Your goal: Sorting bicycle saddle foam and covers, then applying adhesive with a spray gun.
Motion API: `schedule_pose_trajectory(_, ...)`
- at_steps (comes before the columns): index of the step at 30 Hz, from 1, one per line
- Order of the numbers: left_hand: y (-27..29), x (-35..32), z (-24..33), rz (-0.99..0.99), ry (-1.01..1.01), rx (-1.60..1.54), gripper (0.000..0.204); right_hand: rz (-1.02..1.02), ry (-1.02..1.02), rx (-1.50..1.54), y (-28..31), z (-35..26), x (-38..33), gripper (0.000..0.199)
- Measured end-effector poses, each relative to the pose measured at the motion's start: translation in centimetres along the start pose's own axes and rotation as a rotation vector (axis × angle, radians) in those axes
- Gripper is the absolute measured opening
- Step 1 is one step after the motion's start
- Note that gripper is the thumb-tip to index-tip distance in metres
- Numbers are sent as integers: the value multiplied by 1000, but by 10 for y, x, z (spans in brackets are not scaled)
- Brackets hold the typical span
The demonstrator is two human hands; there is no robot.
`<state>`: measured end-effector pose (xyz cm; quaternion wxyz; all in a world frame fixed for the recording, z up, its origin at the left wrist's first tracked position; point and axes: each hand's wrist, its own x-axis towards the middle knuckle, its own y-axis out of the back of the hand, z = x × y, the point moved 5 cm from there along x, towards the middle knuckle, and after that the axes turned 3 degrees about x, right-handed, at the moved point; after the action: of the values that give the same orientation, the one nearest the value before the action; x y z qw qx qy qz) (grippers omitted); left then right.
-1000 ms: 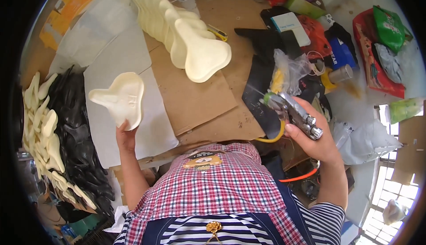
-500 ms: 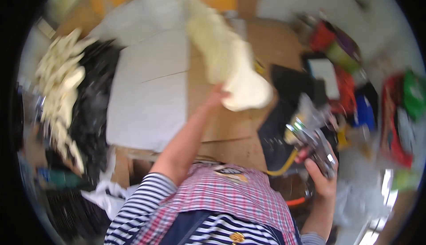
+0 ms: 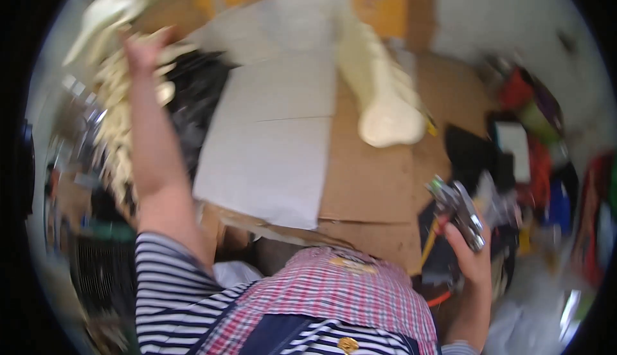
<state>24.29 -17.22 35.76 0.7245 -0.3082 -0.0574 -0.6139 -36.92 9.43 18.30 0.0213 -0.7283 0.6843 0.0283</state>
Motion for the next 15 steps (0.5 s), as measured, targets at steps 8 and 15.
schedule_pose_trajectory(8,-123,-158,-290,-190,604,323,51,157,-72,-82,31,-15,-27,55)
schedule_pose_trajectory(15,-189,-241,-462,-367,783,546,66,361,151,141,18,-45,-24,57)
